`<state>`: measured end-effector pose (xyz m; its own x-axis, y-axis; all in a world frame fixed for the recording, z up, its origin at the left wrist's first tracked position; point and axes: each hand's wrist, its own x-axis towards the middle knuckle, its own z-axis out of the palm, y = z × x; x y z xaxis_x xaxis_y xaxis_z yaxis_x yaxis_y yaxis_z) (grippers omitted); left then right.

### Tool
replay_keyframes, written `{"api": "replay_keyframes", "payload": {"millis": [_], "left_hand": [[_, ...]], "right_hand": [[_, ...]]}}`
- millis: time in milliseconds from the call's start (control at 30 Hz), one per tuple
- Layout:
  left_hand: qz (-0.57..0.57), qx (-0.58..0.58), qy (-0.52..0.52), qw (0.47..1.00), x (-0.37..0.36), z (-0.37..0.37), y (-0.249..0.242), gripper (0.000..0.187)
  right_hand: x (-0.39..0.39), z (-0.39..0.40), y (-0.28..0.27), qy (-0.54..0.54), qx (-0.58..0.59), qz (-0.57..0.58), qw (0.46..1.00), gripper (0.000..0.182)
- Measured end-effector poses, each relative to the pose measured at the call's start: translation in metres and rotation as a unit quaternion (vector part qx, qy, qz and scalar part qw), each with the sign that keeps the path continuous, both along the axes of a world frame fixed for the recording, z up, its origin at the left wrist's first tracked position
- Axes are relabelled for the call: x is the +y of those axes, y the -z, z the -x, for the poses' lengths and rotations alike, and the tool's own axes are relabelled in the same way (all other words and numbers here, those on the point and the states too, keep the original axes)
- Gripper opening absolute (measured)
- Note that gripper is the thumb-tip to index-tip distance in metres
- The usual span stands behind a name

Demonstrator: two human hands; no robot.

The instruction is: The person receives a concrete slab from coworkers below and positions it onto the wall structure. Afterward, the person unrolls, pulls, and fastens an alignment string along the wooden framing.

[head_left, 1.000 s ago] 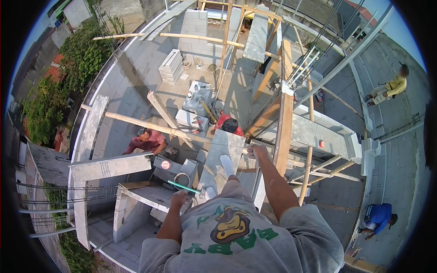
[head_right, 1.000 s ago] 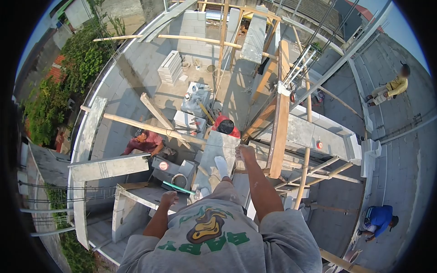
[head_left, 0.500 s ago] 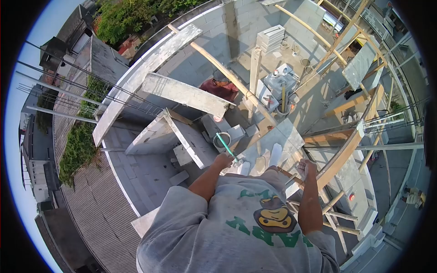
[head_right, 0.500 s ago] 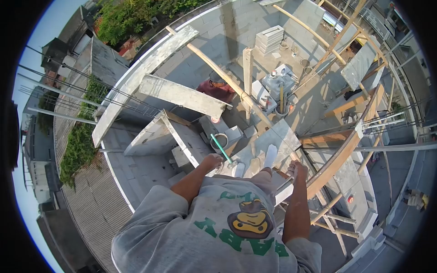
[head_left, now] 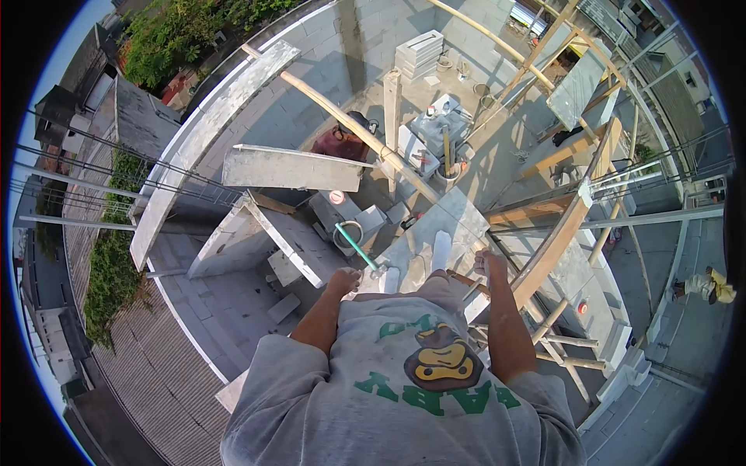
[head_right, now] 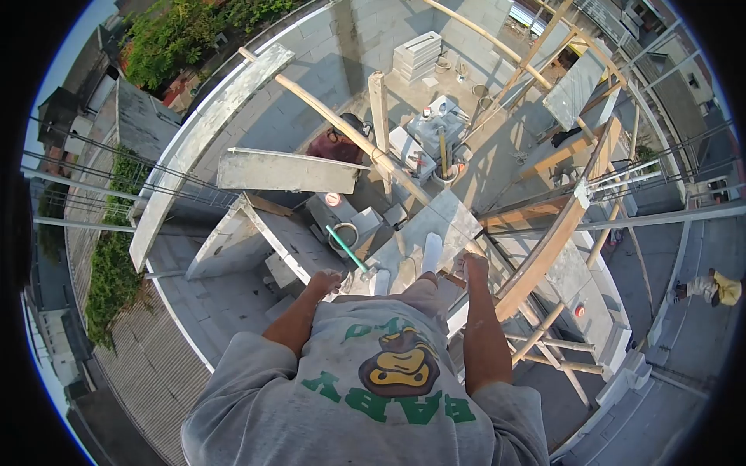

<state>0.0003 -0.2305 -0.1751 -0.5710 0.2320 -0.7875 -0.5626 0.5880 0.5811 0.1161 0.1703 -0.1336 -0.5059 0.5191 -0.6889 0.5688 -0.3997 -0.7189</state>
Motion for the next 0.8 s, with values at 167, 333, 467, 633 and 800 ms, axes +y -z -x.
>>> {"api": "replay_keyframes", "payload": {"millis": [167, 333, 467, 633, 800], "left_hand": [[-0.070, -0.025, -0.020, 0.997, 0.008, 0.011, 0.019, 0.025], [-0.076, -0.026, -0.028, 0.996, 0.010, 0.011, 0.022, 0.025], [-0.051, -0.016, -0.027, 0.998, 0.013, 0.008, 0.000, 0.024], [-0.055, -0.032, -0.028, 0.998, 0.006, 0.008, 0.006, 0.025], [-0.037, -0.007, -0.019, 0.999, 0.008, 0.008, 0.008, 0.025]], "right_hand": [[0.003, -0.016, 0.011, 0.011, 0.012, 0.028, 0.999, 0.011], [-0.009, -0.018, -0.011, 0.030, -0.026, 0.018, 0.999, 0.014], [-0.006, -0.023, -0.008, 0.032, -0.027, 0.030, 0.999, 0.016], [-0.012, -0.019, -0.016, 0.025, -0.042, 0.008, 0.999, 0.016], [-0.011, -0.021, 0.004, 0.023, -0.042, 0.014, 0.999, 0.017]]}}
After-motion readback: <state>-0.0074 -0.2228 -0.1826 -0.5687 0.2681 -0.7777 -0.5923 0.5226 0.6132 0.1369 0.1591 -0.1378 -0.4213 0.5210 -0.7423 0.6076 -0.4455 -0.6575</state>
